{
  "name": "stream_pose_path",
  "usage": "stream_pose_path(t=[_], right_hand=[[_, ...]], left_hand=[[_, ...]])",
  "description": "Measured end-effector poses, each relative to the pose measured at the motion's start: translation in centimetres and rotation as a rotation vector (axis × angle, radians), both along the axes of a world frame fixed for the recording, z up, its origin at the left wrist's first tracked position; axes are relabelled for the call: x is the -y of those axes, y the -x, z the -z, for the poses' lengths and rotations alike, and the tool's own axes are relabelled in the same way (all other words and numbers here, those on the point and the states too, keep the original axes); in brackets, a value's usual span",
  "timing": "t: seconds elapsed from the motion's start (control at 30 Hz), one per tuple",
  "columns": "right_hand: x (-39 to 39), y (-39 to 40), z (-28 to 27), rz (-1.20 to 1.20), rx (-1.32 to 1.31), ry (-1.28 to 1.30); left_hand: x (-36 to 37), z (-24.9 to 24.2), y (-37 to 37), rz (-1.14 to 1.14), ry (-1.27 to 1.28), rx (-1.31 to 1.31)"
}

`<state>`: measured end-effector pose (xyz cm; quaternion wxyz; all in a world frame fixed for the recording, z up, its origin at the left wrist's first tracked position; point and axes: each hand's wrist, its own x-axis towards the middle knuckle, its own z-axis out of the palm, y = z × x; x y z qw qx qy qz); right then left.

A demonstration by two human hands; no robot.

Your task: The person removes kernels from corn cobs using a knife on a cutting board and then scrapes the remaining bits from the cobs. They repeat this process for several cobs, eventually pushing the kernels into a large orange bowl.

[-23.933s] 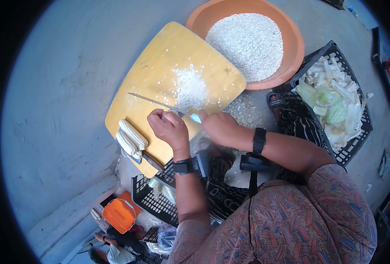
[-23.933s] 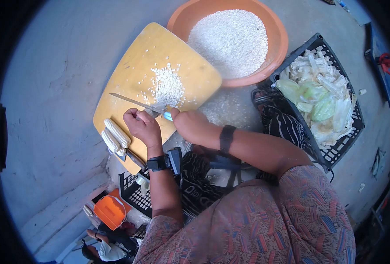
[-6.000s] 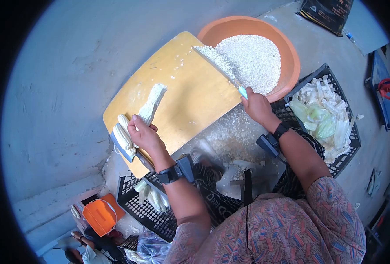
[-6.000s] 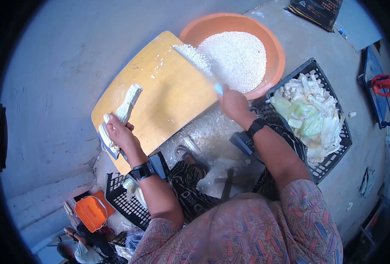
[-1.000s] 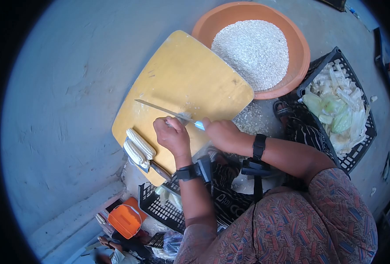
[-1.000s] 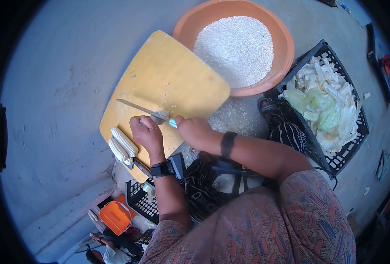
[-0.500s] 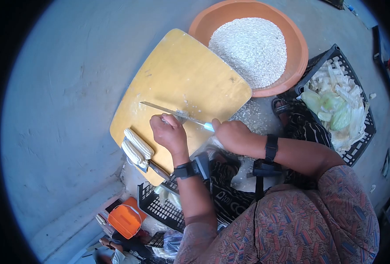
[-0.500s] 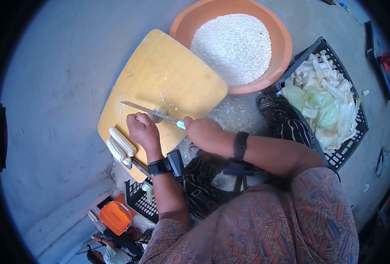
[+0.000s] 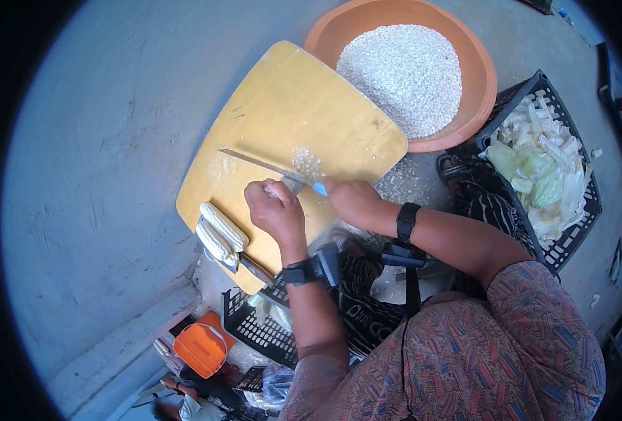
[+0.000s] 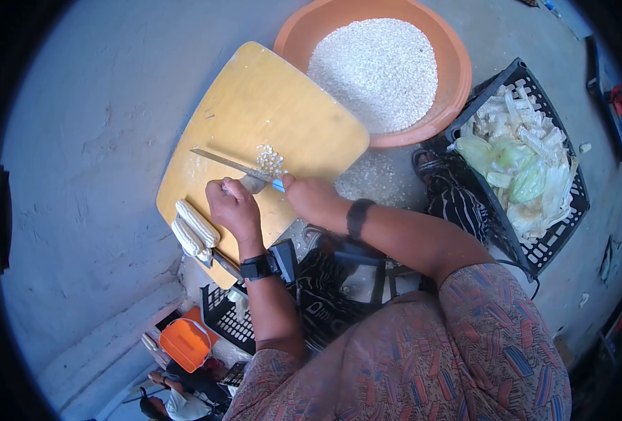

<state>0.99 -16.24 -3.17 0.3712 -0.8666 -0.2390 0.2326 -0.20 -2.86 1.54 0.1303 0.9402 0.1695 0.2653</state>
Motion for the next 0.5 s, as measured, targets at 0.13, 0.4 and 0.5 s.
stream_pose_path(t=[0.13,0.4,0.5], right_hand=[[-0.4,-0.4,0.6,0.013,0.035,-0.038],[-0.2,0.1,0.2,0.048,-0.053,-0.046],[0.8,0.6,-1.5,0.053,-0.026,-0.094]], left_hand=[[0.3,-0.1,0.1,0.0,0.026,-0.022],[-0.2,-0.6,1.2,-0.061,0.115,-0.039],[-0.2,-0.4,1.1,-0.098,0.175,0.021]])
